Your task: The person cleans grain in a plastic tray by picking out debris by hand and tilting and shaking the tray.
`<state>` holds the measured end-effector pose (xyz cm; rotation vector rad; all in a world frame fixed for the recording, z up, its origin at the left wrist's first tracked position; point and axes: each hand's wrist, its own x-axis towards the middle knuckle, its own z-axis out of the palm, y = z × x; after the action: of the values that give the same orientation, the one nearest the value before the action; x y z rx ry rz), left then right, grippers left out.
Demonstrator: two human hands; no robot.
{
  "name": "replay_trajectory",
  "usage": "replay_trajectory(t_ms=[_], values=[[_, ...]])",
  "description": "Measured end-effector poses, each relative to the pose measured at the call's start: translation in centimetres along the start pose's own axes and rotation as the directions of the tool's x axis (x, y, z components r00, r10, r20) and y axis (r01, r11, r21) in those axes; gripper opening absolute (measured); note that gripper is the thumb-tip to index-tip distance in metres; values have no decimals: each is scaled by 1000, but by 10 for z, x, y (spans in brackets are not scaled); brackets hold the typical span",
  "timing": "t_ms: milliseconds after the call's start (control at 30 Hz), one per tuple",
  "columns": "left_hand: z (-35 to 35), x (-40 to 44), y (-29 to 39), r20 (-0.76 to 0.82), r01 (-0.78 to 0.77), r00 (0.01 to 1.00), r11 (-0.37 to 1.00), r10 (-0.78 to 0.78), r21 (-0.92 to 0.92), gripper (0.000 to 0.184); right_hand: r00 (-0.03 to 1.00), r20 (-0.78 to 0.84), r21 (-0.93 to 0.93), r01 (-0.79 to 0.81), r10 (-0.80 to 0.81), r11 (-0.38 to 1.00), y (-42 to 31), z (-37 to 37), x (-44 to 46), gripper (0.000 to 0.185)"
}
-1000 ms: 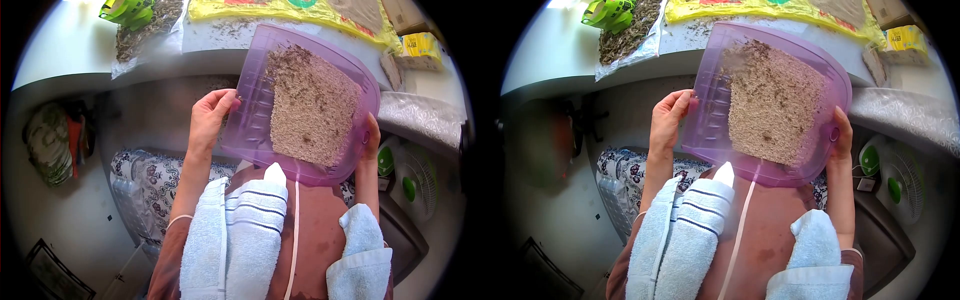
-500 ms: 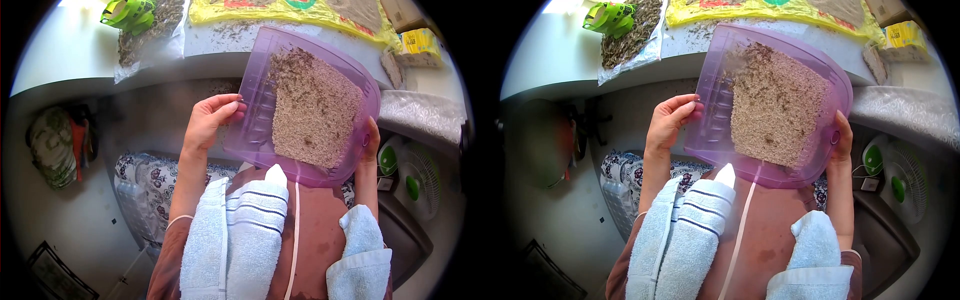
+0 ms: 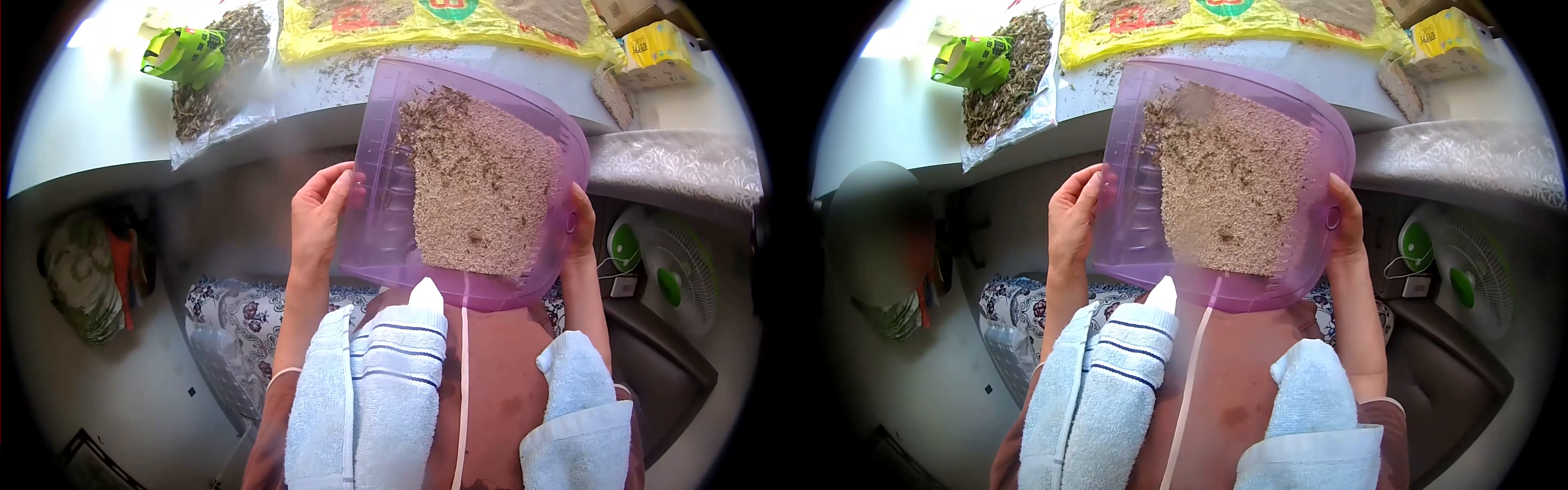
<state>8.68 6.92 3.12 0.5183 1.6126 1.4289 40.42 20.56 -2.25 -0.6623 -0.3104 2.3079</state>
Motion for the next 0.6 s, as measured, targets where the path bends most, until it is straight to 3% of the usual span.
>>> replay_trajectory(t_ms=[33,233,267,300,367,400,433,500,533,600], values=[[-1,0,0,15,34,999,997,-33,-63,25,1000,4,14,-5,5,1000,0,1,-1,50],[16,-6,-7,53,-68,997,966,56,248,27,999,43,-6,-20,20,1000,1,-9,1,50],[15,-4,-7,69,-39,997,951,19,305,40,999,32,3,-29,29,1000,2,-9,1,50],[21,-4,-7,81,-199,980,841,184,503,46,999,28,13,-36,36,999,1,-11,2,50],[31,-4,-1,203,-419,865,440,459,794,60,999,11,8,-37,37,999,1,-9,2,49],[31,-2,5,230,-439,858,426,459,791,77,1000,3,-5,-29,29,1000,2,-6,2,49],[38,0,13,220,-496,752,313,621,810,57,1000,-4,-18,-20,20,1000,3,-5,2,49],[37,18,20,361,-598,660,171,659,783,36,999,-7,-25,-38,38,999,3,-6,2,49],[43,29,25,455,-672,535,31,712,740,23,999,-10,-28,-48,48,998,3,-5,1,49],[56,43,26,511,-710,519,12,685,705,22,996,-52,-40,-76,74,996,3,-4,1,50]])
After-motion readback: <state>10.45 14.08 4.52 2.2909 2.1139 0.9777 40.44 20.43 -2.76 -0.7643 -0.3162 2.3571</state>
